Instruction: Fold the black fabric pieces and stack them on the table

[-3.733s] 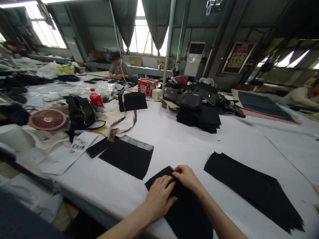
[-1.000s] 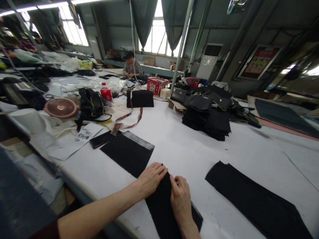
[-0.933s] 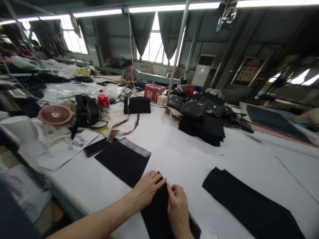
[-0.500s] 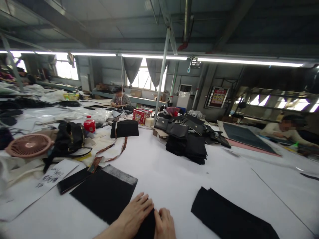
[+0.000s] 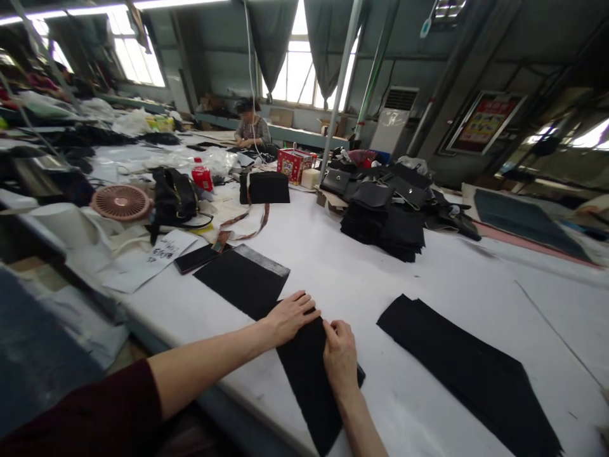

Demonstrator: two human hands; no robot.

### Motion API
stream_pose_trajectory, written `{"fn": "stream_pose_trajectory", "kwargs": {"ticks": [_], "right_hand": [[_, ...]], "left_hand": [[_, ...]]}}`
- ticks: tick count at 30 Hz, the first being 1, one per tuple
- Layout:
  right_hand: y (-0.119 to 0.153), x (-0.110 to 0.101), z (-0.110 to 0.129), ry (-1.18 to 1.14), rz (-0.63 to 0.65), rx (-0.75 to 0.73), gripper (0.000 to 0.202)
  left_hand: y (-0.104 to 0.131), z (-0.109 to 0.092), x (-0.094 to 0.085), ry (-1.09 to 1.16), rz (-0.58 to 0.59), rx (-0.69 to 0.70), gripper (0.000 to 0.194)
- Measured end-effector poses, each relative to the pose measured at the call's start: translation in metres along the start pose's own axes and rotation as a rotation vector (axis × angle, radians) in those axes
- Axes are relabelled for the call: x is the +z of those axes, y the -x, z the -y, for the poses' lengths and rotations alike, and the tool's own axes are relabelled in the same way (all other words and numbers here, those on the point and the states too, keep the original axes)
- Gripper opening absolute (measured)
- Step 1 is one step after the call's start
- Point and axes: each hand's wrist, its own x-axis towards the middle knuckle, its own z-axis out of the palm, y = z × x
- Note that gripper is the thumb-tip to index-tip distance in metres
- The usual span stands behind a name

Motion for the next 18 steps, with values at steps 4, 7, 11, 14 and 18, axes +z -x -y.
{"fn": "stream_pose_trajectory", "kwargs": {"ticks": [4,7,11,14,18], "right_hand": [[0.005,-0.002,-0.003,0.003,-0.004,-0.015,0.036],[0.009,-0.004,-0.006,-0.002,-0.014,-0.022,0.035],[0.015,-0.007,-0.009,-0.01,-0.022,-0.024,0.035],[0.02,-0.011,-0.01,-0.019,-0.026,-0.018,0.035],[0.026,-0.015,-0.012,-0.035,-0.032,-0.015,0.036]], "left_hand": [[-0.002,-0.003,-0.001,-0.014,0.004,0.031,0.043],[-0.002,-0.007,-0.001,-0.014,-0.004,0.03,0.047],[-0.003,-0.011,0.0,-0.038,-0.003,0.056,0.046],[-0.006,-0.015,0.002,-0.03,0.002,0.076,0.043],[-0.008,-0.022,0.001,-0.005,0.016,0.074,0.041]]}}
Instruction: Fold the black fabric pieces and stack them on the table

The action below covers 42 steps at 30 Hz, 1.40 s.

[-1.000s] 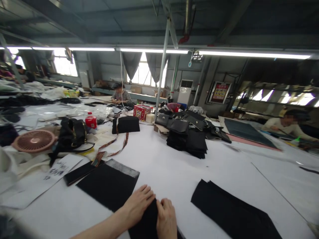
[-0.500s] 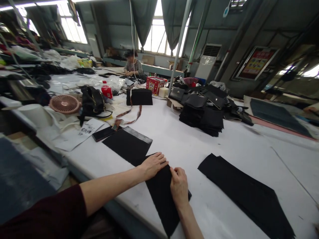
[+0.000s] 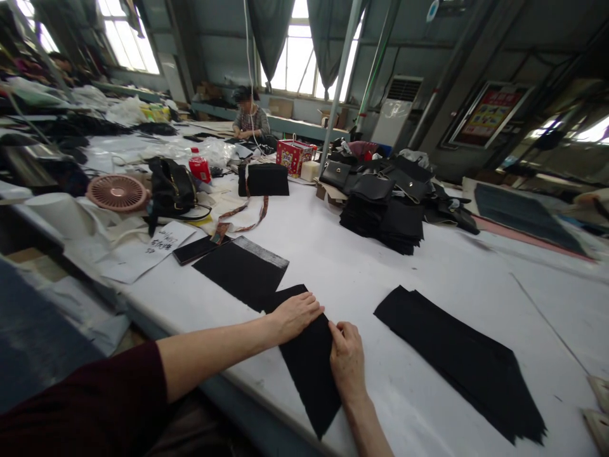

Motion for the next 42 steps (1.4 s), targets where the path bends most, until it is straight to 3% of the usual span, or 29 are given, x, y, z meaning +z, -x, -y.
{"fn": "stream_pose_trajectory", "kwargs": {"ticks": [10,23,30,38,42], "right_hand": [[0.017,-0.013,-0.008,-0.015,-0.005,-0.006,0.034],[0.029,-0.032,-0.013,-0.033,-0.011,-0.032,0.034],[0.036,-0.042,-0.017,-0.045,0.015,-0.026,0.035],[0.044,-0.05,-0.021,-0.056,0.016,-0.028,0.031],[0.047,-0.052,-0.022,-0.046,0.0,-0.028,0.031]], "left_hand": [[-0.004,-0.016,-0.013,0.036,0.042,0.02,0.043],[-0.01,-0.034,-0.015,0.049,0.025,0.061,0.043],[-0.013,-0.045,-0.021,0.073,0.103,0.053,0.053],[-0.019,-0.056,-0.024,0.099,0.077,0.071,0.041],[-0.018,-0.061,-0.026,0.102,0.104,0.052,0.047]]}}
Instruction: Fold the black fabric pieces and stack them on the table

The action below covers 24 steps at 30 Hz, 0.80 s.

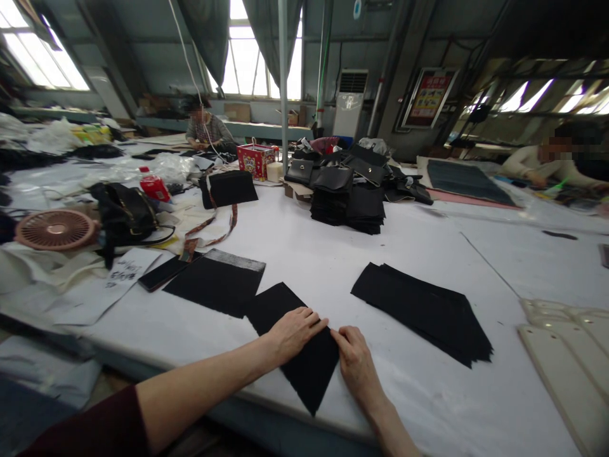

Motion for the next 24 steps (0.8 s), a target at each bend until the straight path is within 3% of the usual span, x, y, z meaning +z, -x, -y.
{"fn": "stream_pose_trajectory", "kwargs": {"ticks": [13,24], "right_hand": [[0.009,-0.005,0.0,0.008,0.056,0.017,0.028],[0.015,-0.009,0.0,0.062,0.088,0.016,0.025]], "left_hand": [[-0.006,-0.014,0.008,-0.018,-0.037,0.026,0.044],[-0.006,-0.022,0.002,-0.072,-0.011,0.038,0.049]]}}
